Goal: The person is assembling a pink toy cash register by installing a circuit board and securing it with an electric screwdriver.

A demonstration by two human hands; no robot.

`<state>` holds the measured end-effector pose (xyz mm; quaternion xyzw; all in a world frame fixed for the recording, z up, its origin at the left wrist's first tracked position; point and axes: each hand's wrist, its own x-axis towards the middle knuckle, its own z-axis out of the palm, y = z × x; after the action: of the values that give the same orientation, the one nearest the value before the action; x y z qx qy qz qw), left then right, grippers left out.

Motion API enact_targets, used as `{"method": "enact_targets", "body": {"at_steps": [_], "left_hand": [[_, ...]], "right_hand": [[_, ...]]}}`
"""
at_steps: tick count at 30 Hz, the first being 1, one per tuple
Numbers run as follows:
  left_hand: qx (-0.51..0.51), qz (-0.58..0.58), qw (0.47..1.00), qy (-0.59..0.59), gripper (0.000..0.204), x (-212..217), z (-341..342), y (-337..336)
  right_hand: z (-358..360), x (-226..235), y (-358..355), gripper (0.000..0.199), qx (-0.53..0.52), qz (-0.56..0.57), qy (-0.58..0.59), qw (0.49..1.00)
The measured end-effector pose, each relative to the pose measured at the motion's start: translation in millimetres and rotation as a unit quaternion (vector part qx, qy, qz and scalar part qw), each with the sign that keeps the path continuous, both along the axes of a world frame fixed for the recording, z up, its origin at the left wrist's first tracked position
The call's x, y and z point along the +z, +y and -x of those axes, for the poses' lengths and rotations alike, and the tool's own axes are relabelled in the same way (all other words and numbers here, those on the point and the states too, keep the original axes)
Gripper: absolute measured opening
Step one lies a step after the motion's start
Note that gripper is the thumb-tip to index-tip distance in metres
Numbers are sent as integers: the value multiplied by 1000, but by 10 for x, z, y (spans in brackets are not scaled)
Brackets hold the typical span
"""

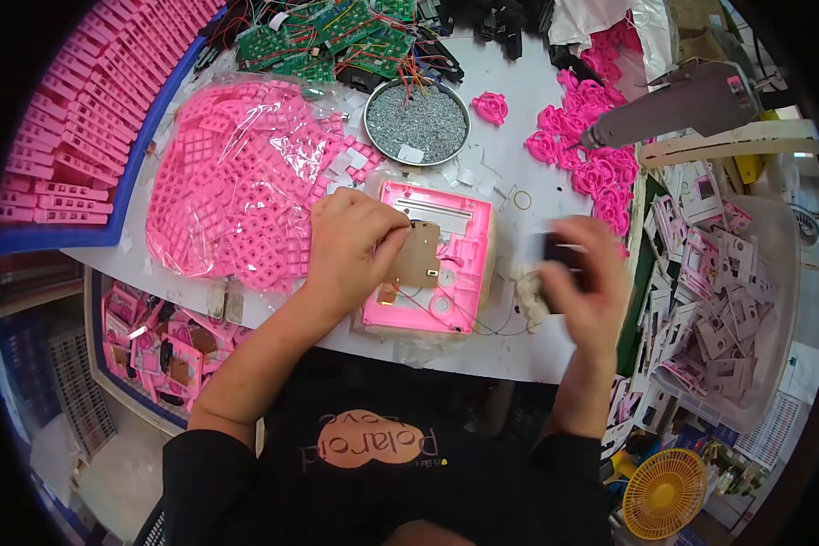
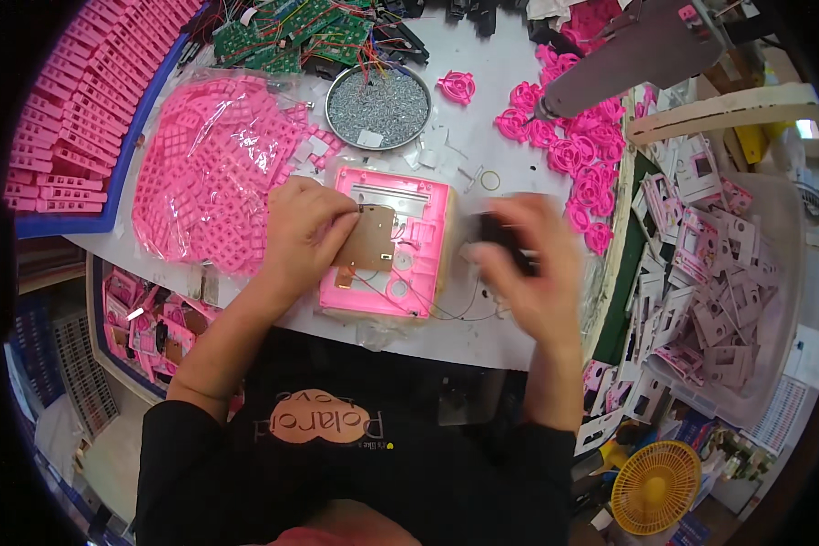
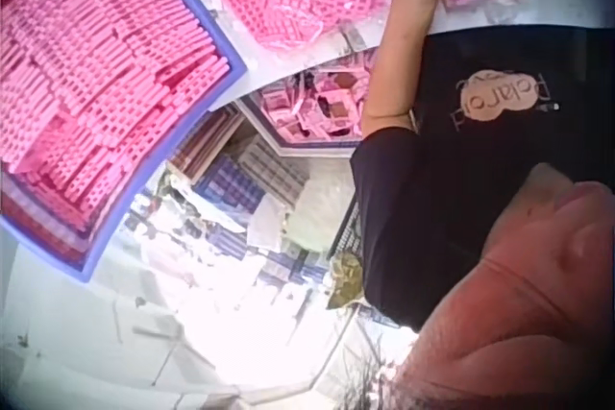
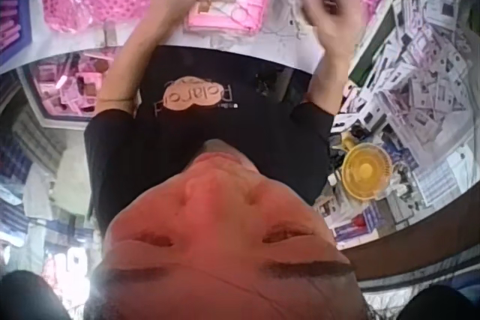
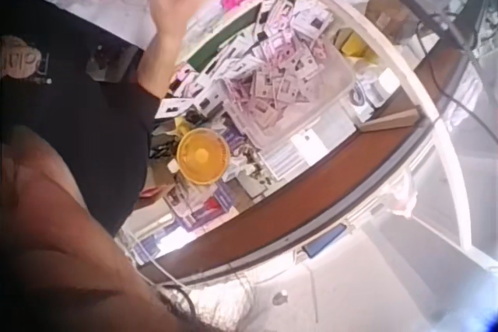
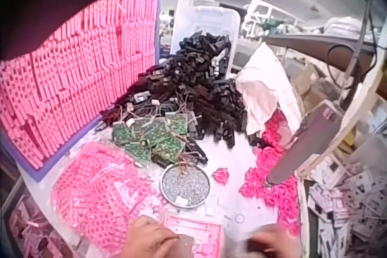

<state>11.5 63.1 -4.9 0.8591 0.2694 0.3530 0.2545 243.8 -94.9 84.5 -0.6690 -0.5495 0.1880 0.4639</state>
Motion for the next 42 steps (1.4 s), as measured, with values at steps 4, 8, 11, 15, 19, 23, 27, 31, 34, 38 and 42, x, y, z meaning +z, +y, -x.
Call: {"method": "enact_targets", "body": {"at_steps": [4, 8, 11, 15, 19, 23, 27, 31, 34, 38, 42], "left_hand": [[-8, 43, 999, -30, 11, -45, -35, 56], [-6, 77, 996, -32, 10, -34, -63, 52], [-9, 76, 997, -20, 10, -49, -5, 57], [-29, 79, 996, -5, 8, 18, -22, 49], [-27, 87, 996, -6, 10, -25, -16, 44], [-29, 99, 994, -24, 11, -14, -6, 65], [-19, 187, 979, -76, 12, -26, -48, 44], [-56, 162, 979, -111, 14, -70, -112, 32], [-65, 83, 994, -22, 15, -37, -48, -1], [-58, 58, 997, 2, 14, -80, -71, -35], [-59, 39, 997, -30, 10, -122, -80, -6]], "right_hand": [[291, -250, 562, 38, 270, 72, -74, 957], [334, -273, 623, 39, 179, -47, -204, 961], [302, -181, 359, 58, 132, -30, -218, 966], [632, -302, -38, 74, 57, 89, -212, 972], [603, -454, -109, 56, 49, 105, -72, 991], [305, -337, -2, 48, 66, 140, 223, 962], [33, -527, 198, 42, 128, 164, 516, 831], [19, -609, 340, 36, 130, 172, 487, 846], [342, -363, 297, 30, 33, 116, 126, 985], [609, -181, -31, 30, 138, 3, -113, 984], [786, -214, -361, 29, 257, 154, 30, 954]]}}
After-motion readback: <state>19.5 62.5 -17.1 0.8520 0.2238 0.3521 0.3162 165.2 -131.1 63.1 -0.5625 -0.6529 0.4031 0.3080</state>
